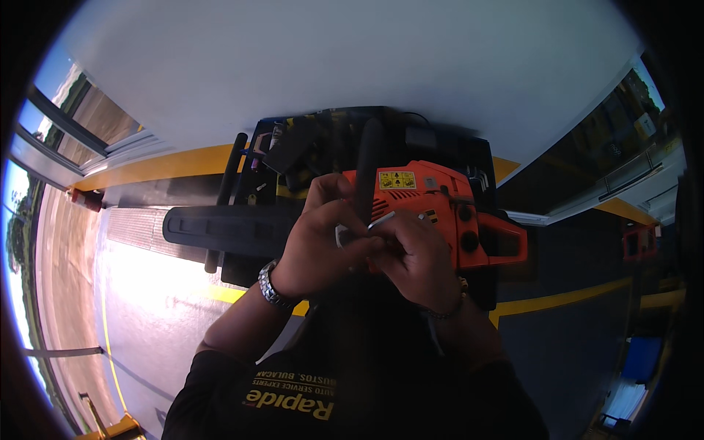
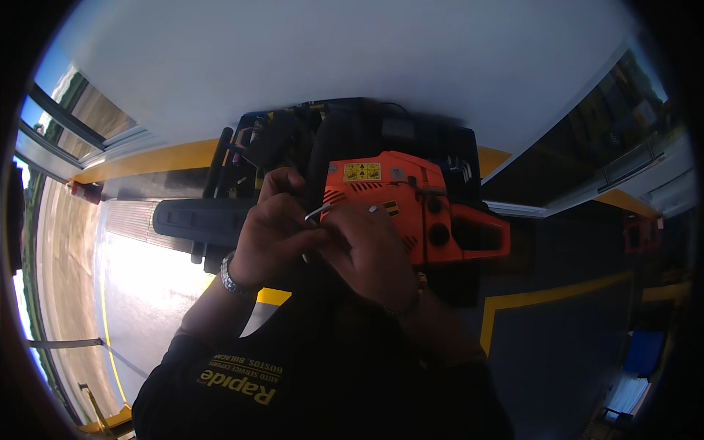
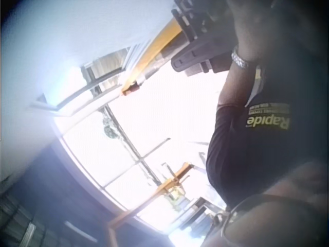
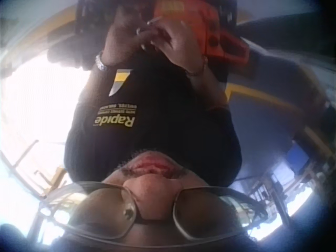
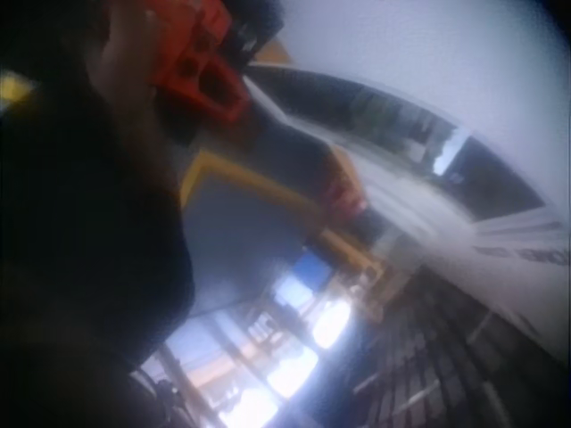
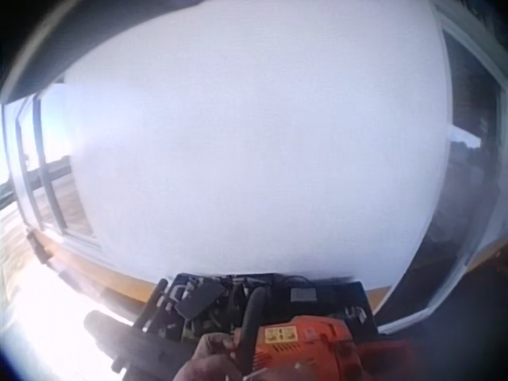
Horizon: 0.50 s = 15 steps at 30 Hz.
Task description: The person retrieves a chainsaw from a cart, places it on a tool cart, and uses an Allen key to remove screws from the chainsaw's side cover. The person then removes the cover and pulls out the starter cord, inspecting the internal components.
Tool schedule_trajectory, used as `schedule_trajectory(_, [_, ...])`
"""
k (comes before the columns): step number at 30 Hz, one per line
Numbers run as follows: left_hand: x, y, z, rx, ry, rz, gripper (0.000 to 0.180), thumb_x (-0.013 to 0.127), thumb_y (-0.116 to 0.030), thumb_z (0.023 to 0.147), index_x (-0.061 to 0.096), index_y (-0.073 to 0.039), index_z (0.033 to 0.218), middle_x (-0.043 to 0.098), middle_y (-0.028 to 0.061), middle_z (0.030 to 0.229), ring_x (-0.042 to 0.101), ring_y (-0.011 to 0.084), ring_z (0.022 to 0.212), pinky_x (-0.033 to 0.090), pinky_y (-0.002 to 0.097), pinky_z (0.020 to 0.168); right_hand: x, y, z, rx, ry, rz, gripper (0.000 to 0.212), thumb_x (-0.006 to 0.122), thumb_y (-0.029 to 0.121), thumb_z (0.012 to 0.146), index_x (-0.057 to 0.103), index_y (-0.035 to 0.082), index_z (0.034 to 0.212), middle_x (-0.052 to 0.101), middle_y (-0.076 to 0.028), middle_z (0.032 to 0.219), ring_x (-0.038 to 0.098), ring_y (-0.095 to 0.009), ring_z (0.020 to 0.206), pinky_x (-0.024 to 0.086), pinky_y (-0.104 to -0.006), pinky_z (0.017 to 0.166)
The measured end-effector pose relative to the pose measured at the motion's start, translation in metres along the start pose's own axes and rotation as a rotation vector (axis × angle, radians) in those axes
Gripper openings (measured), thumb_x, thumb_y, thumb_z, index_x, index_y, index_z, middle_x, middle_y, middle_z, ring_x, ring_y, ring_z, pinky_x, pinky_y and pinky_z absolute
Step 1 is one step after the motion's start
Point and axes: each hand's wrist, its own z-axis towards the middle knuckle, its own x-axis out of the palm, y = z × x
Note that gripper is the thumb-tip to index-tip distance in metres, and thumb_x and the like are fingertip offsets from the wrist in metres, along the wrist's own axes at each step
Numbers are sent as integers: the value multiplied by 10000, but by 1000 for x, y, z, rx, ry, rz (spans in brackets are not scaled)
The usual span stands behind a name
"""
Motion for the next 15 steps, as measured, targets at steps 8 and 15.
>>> schedule_trajectory(8, [0,-13,1,109,85,87,304,845,-34,794,798,-110,1085,338,165,1603,473,357,1423,484,477,1111,-8,-3,2,-21,96,14,197,727,111,943,663,34,1113,671,-92,954,673,-245,859,482,-385,771])
schedule_trajectory(15, [5,4,-1,124,17,-190,193,888,-36,759,792,-77,922,490,141,1472,498,295,1398,478,437,1108,-17,-7,8,-69,133,148,207,767,176,935,651,48,1048,657,-73,946,678,-238,863,514,-391,764])
